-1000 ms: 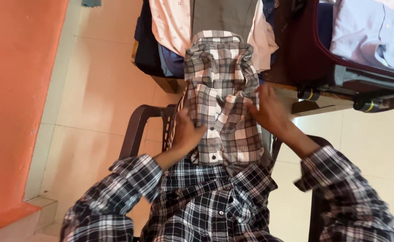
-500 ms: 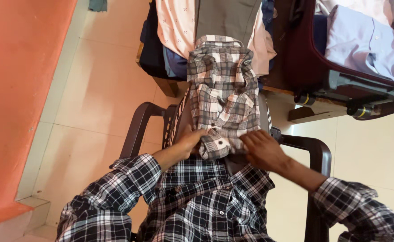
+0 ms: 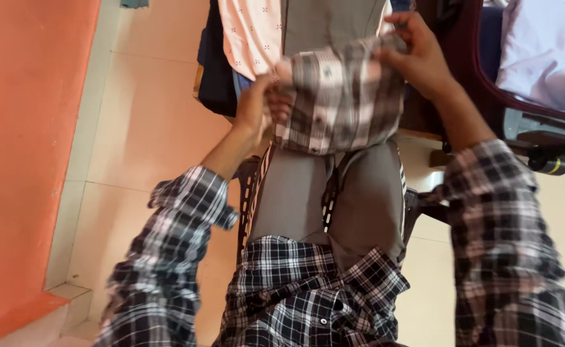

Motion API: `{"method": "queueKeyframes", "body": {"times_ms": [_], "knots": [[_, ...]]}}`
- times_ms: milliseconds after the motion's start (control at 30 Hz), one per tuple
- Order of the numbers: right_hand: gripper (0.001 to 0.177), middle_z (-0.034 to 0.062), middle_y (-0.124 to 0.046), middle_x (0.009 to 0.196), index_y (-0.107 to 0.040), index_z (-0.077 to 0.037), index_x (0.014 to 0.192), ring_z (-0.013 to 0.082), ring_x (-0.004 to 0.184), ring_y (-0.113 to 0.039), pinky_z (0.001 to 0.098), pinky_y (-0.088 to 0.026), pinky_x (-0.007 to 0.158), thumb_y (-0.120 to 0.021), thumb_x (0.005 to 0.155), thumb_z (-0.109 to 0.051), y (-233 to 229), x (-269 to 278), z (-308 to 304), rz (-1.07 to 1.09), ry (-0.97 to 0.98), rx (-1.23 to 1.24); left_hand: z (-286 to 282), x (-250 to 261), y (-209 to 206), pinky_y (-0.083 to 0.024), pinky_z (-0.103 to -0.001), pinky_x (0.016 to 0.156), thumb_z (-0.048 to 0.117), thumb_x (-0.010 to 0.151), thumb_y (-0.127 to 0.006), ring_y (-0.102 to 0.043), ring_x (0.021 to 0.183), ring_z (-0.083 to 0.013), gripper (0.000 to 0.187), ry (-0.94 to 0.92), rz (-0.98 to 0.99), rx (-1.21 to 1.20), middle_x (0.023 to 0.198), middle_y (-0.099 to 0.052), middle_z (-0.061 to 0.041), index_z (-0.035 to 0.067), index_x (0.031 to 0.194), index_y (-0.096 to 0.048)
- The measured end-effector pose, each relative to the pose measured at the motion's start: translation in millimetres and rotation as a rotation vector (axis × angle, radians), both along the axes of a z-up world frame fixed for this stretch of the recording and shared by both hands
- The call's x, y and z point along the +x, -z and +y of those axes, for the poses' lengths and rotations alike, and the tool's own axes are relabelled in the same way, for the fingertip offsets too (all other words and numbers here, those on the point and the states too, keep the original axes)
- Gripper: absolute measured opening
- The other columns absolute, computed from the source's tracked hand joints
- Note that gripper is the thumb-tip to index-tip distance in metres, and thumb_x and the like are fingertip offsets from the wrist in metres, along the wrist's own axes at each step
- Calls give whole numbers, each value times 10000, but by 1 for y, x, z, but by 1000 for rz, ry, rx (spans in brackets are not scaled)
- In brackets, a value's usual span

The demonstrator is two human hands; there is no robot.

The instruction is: The person folds a shirt and trousers and places them into a suitcase.

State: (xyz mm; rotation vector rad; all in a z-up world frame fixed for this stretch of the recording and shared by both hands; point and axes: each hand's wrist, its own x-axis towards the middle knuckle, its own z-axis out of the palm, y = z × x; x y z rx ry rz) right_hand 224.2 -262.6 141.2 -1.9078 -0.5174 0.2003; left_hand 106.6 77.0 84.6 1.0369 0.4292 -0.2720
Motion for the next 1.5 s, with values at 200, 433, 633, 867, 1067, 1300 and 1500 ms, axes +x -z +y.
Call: {"method": "queueKeyframes", "body": {"times_ms": [200, 433, 633, 867, 1067, 1300, 1500], "knots": [[572, 290, -646, 1252, -498, 88, 1336, 403, 1105, -671, 436, -558, 931, -718, 1133, -400, 91, -31, -12, -455, 297, -356, -13, -11, 102, -542, -371, 803, 622, 871, -881, -663, 903, -267, 828, -369, -429, 1526, 1010, -689, -209, -93, 1164, -585], [812, 234, -693, 1194, -527, 56, 1326, 325, 1084, -694, 393, -537, 900, -737, 868, -581, 99, -75, 15, 430, 571, -330, -40, -19, 55, -528, -375, 693, 568, 716, -828, -660, 784, -217, 693, -10, 87, 622, 917, -741, -132, -52, 1003, -711], [772, 244, -604, 1327, -511, 57, 1390, 402, 1210, -595, 445, -471, 1043, -803, 936, -495, 65, -111, 35, -430, 375, -411, -38, -25, 47, -507, -322, 647, 465, 746, -850, -635, 704, -168, 511, -91, 77, 774, 781, -686, -80, 5, 819, -641], [698, 163, -652, 1323, -567, -39, 1425, 364, 1249, -605, 451, -463, 1053, -739, 750, -7, 35, -118, 85, -723, 71, -468, -39, 24, 39, -577, -348, 621, 324, 817, -744, -666, 723, -144, 284, -69, 41, 135, 810, -682, -20, 65, 915, -684], [290, 119, -737, 1085, -695, -10, 1198, 268, 999, -688, 377, -564, 922, -659, 919, 62, -23, -57, 62, -478, 300, 133, -71, 8, 34, -556, -354, 622, 468, 936, -685, -651, 726, -178, 384, -378, -77, -224, 836, -650, -46, 107, 1040, -608], [334, 103, -733, 1111, -658, 18, 1241, 225, 977, -720, 389, -601, 914, -708, 965, -165, -42, -80, 28, 342, 487, 884, -149, -84, 38, -561, -428, 929, 836, 750, -551, -650, 1114, -262, 973, -75, -38, -819, 1208, -672, -94, 48, 1320, -564], [428, 99, -658, 1358, -604, -51, 1344, 255, 1261, -618, 387, -502, 1074, -668, 963, -236, 122, -165, 30, 811, 754, 969, -121, -77, 77, -487, -561, 1065, 892, 824, -477, -537, 1296, -391, 1139, -116, -156, -772, 1467, -473, -223, 3, 1526, -365]]}}
